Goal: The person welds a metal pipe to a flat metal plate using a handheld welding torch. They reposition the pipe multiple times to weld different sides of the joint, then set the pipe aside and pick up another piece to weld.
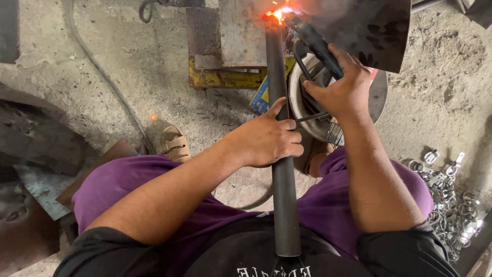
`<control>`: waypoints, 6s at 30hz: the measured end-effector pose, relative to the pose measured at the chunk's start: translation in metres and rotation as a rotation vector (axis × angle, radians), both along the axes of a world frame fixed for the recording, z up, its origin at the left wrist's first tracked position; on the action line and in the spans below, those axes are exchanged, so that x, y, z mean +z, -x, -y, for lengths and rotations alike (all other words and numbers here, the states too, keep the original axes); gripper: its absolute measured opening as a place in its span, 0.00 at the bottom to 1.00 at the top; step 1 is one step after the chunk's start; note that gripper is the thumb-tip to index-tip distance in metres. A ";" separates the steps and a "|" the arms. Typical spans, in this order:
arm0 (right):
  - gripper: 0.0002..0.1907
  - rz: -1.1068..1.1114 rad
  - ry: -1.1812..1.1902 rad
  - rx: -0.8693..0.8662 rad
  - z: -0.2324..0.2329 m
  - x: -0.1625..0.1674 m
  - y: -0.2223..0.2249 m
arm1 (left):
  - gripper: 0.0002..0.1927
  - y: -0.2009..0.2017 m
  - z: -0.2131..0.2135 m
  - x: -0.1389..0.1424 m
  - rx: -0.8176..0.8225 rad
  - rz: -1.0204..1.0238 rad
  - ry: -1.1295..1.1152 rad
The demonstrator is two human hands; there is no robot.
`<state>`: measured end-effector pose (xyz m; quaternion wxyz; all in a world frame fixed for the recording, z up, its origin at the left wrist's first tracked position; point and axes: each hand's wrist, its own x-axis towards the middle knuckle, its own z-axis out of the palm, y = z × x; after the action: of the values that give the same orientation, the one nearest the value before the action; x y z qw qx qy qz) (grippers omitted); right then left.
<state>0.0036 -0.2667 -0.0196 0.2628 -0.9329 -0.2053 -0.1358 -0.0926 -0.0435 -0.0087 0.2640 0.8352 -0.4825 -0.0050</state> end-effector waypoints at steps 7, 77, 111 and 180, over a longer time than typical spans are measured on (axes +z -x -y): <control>0.38 -0.044 -0.064 0.027 0.004 0.002 0.000 | 0.04 -0.002 0.001 0.000 0.004 0.006 0.004; 0.38 -0.135 -0.068 0.013 0.001 0.012 0.005 | 0.04 -0.004 0.001 0.002 -0.003 -0.026 0.019; 0.38 -0.377 -1.794 0.007 0.083 0.083 0.078 | 0.14 -0.157 -0.056 0.021 0.676 0.154 1.188; 0.19 -0.946 -1.185 -0.632 0.009 -0.057 0.026 | 0.14 0.330 -0.301 -0.099 2.231 -0.052 0.692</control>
<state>-0.0221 -0.2755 -0.0762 0.7198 -0.6120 0.3056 0.1184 -0.4222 0.2577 -0.1081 0.3453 0.6791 0.5488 0.3442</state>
